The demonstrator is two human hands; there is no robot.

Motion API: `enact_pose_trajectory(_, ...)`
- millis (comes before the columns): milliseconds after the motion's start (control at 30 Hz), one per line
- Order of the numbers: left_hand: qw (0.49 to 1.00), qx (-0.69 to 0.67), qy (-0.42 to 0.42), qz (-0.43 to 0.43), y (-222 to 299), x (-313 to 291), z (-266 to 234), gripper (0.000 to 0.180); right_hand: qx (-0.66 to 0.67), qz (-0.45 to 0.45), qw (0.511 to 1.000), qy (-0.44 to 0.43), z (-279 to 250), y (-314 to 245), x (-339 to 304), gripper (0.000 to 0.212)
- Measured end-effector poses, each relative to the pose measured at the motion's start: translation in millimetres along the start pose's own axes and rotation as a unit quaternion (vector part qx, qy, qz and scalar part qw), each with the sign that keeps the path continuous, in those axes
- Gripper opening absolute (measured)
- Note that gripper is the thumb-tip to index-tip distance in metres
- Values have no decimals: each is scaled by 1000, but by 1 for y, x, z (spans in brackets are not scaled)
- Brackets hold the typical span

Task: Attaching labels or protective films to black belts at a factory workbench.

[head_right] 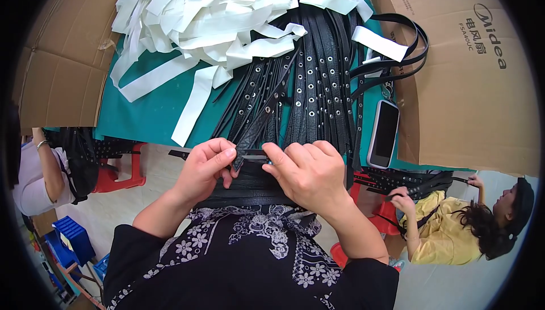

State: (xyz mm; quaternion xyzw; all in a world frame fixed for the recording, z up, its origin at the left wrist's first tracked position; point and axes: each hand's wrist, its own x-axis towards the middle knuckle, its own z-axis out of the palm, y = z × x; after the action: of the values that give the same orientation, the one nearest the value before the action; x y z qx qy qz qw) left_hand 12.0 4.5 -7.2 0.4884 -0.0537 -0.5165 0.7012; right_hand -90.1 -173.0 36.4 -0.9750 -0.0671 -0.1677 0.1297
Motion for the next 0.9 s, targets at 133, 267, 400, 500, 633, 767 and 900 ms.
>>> enact_pose_trajectory(133,1000,15,5,15,0,1,1,15,-4,30,999,20,-1,0,-3,24)
enact_pose_trajectory(267,999,32,8,30,-1,0,2,16,3,25,1000,0,-4,-4,-5,25)
enact_pose_trajectory(400,998,42,9,34,0,-1,3,16,4,19,1000,0,-1,-5,-6,26)
enact_pose_trajectory(500,998,48,3,45,-1,-1,4,15,20,22,1000,4,2,-5,-6,27)
enact_pose_trajectory(633,997,59,-1,57,-3,-2,4,14,37,42,998,14,6,-6,-7,26)
enact_pose_trajectory(767,999,7,-16,43,-3,-3,2,14,47,157,981,108,15,2,-9,26)
enact_pose_trajectory(900,1000,-15,-15,18,-4,-2,7,13,392,354,846,75,19,-18,-9,27)
